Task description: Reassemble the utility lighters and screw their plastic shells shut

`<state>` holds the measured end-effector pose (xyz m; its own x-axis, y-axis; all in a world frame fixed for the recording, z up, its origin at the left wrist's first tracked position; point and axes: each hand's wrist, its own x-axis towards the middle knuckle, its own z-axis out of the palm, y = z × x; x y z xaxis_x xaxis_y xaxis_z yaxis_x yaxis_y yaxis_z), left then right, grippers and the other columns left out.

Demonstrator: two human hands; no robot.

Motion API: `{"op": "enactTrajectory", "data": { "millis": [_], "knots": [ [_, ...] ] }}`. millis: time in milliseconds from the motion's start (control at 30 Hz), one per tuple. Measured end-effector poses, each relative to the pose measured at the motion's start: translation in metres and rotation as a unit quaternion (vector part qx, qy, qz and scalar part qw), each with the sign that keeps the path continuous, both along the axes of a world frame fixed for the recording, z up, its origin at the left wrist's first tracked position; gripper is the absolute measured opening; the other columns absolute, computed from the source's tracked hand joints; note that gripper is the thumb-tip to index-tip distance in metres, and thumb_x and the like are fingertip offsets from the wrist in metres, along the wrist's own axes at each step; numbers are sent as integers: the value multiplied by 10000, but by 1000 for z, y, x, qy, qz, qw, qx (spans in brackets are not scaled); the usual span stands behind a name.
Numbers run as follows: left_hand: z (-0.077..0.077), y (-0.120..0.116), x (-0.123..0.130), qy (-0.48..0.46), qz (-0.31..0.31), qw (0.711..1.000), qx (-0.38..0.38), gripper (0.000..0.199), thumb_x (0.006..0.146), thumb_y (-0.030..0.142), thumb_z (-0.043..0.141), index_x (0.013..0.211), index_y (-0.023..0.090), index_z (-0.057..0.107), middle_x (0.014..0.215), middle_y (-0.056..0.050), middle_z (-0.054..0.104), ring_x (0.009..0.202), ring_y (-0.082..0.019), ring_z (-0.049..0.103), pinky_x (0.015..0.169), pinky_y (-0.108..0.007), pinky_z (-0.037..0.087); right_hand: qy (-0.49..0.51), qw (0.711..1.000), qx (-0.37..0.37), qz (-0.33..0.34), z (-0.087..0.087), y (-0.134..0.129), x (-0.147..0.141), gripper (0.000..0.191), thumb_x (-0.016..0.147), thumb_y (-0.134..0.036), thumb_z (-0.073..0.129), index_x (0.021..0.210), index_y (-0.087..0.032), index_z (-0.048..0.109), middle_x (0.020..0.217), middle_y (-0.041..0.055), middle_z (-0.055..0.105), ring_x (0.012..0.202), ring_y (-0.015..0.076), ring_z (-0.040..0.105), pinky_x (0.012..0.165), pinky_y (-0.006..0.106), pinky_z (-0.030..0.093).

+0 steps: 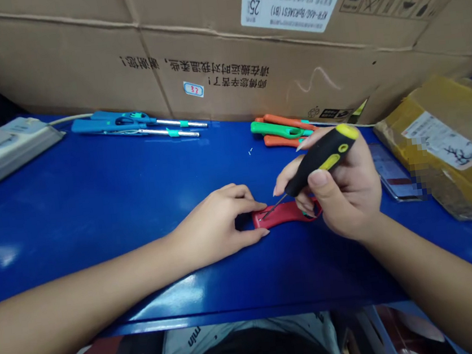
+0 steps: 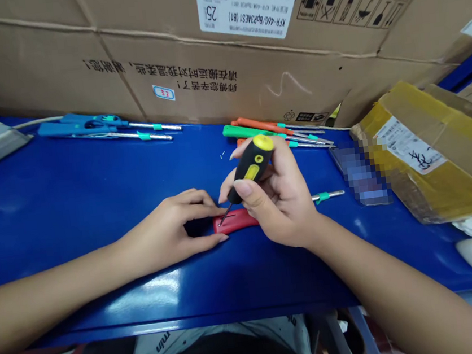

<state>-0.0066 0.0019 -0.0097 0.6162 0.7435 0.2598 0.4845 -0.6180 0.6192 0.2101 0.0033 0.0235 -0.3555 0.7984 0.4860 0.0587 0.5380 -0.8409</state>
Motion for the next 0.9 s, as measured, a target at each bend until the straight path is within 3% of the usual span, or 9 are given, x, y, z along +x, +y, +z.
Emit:
{"op": "enactTrajectory", "data": {
  "millis": [133, 333, 500, 600, 700, 900],
  "knots": [
    [-2, 0, 1, -2, 4, 1000, -2, 293, 849, 300, 802, 1129, 217, 774, 928, -23, 693, 915, -196, 666, 875, -337, 544, -19, 1000, 1, -8, 1, -1, -2, 248, 1002, -483, 564, 1120, -318, 421, 865, 2, 733, 443, 111, 527, 474, 325, 500],
    [-1, 0, 1, 8, 1, 1000, 3, 311, 848, 289, 801, 1148, 210, 774, 921, -27, 686, 909, -202, 656, 861, -342, 532, -8, 1000, -4, 21, 3, -2, -5, 235, 993, -450, 588, 1097, -316, 426, 826, 7, 693, 701, 176, 714, 513, 315, 532],
    [-1, 0, 1, 7, 6, 1000, -1, 303, 846, 297, 805, 1137, 220, 777, 924, -24, 690, 915, -200, 661, 869, -336, 535, -36, 999, -1, 1, 0, -2, -1, 237, 1000, -469, 567, 1132, -312, 449, 864, 16, 709, 586, 143, 656, 493, 307, 528],
    [-2, 0, 1, 8, 5, 1000, 0, 295, 840, 296, 810, 1124, 218, 780, 925, -26, 695, 922, -206, 662, 872, -346, 536, -45, 999, 7, -19, -1, -1, -1, 388, 983, -453, 607, 1307, -337, 429, 1106, 65, 716, 663, 152, 689, 479, 303, 532],
    [-3, 1, 1, 4, 2, 1000, 10, 297, 835, 297, 815, 1118, 213, 781, 946, -36, 704, 930, -214, 665, 877, -358, 538, -58, 997, 42, -24, 1, -1, -4, 537, 975, -400, 631, 1442, -394, 364, 1463, 75, 555, 845, 174, 729, 487, 300, 563],
    [-1, 1, 0, -5, -10, 1000, 6, 271, 856, 320, 795, 1091, 185, 788, 962, -52, 706, 959, -230, 668, 907, -377, 536, -129, 988, 88, -12, 24, -2, -9, 410, 984, -231, 611, 1368, -355, 540, 1423, 20, 599, 1011, 194, 726, 672, 316, 638]
  ]
}}
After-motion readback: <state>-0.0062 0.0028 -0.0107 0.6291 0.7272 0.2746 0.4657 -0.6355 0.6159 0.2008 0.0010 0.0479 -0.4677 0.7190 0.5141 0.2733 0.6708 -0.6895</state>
